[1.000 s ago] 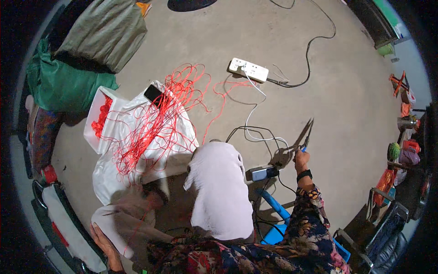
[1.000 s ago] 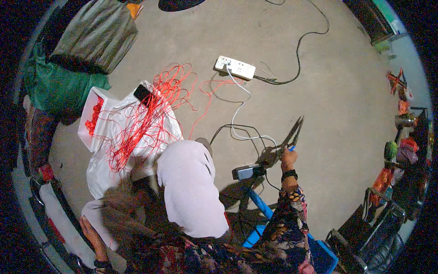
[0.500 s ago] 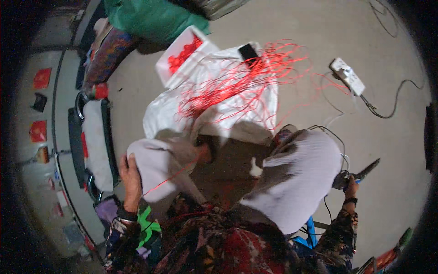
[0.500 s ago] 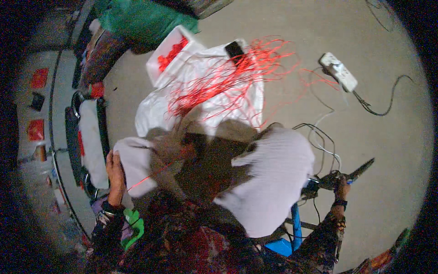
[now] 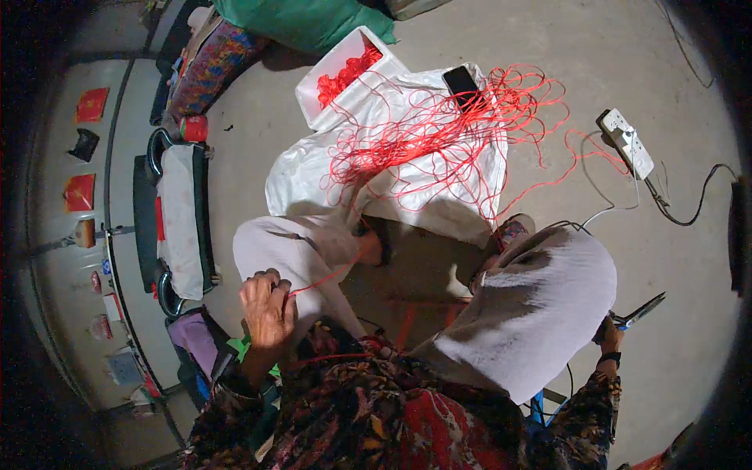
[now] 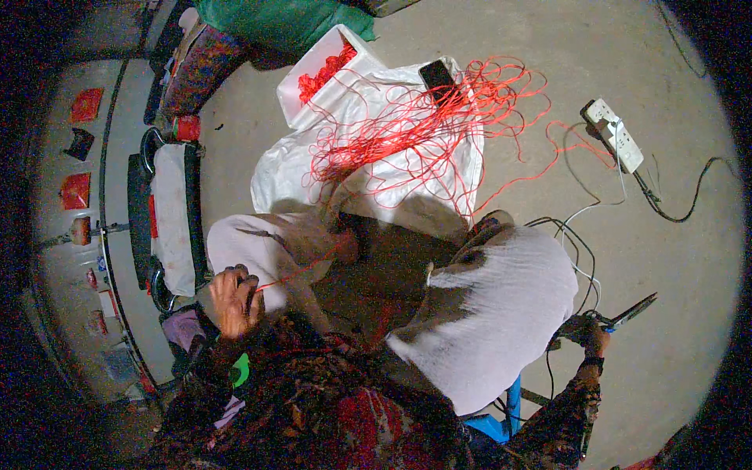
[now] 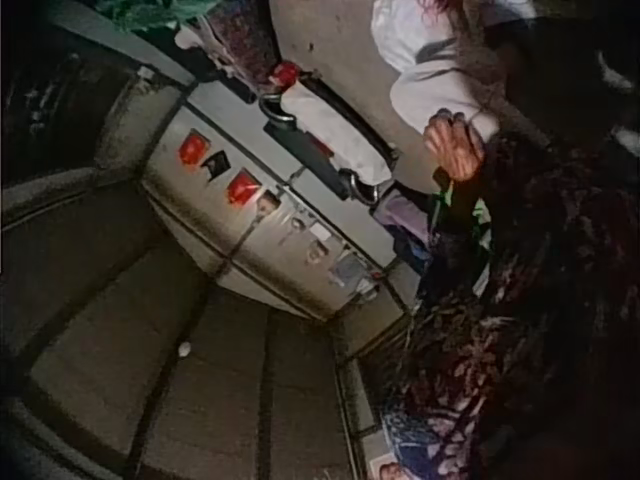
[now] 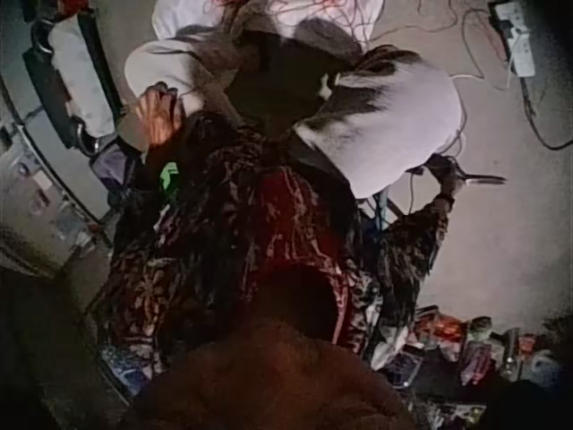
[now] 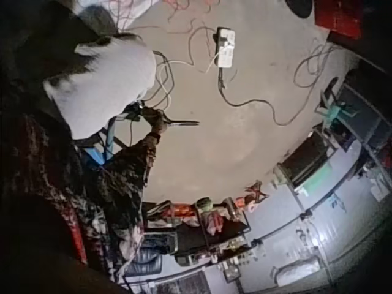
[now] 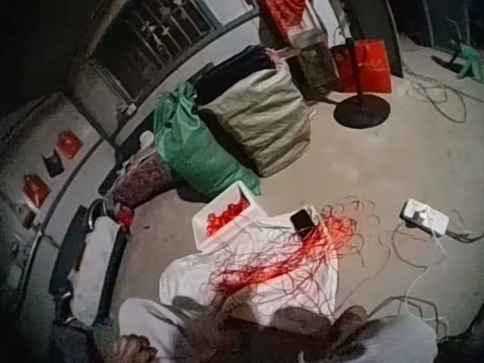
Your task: Wrapping and tying red nylon string around a plastic water bottle.
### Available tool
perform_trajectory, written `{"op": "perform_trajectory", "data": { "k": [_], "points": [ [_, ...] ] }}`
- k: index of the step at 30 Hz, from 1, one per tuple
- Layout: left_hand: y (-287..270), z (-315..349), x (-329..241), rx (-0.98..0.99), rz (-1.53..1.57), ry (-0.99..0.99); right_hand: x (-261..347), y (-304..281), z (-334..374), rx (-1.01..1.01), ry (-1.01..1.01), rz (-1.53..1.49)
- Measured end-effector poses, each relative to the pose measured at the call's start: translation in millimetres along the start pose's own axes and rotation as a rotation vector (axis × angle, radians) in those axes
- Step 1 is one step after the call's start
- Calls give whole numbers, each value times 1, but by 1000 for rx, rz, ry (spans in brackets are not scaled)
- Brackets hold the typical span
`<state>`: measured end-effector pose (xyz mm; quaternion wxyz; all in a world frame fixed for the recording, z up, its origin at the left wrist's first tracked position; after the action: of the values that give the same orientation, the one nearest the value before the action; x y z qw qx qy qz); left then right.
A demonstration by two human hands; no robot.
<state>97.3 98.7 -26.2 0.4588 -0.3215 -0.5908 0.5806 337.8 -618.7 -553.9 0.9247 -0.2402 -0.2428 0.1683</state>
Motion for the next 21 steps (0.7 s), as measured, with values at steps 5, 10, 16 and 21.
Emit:
{"op": "perform_trajectory", "data": {
  "k": [5, 10, 16, 21],
  "points": [
    [-7, 2, 16, -26, 127, -110, -3, 10, -5, 88, -4, -183],
    [7, 24, 76, -206, 848, -511, 43, -18, -14, -84, -667, 705],
    [-20, 64, 84, -334, 1260, -856, 231, 29, 97, 201, -450, -626],
    [-75, 61, 86, -206, 973, -636, 445, 56, 361, 457, -874, -617]
  ]
}}
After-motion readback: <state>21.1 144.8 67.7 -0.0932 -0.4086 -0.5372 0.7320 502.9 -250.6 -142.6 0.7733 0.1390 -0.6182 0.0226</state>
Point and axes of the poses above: each hand's wrist, its own z-axis away from the middle knuckle, its own y-axis out of the palm, x = y × z, the point moved 8 cm from there along -z, towards the middle knuckle, and after that the axes turned 4 degrees about y, right-handed, at the moved point
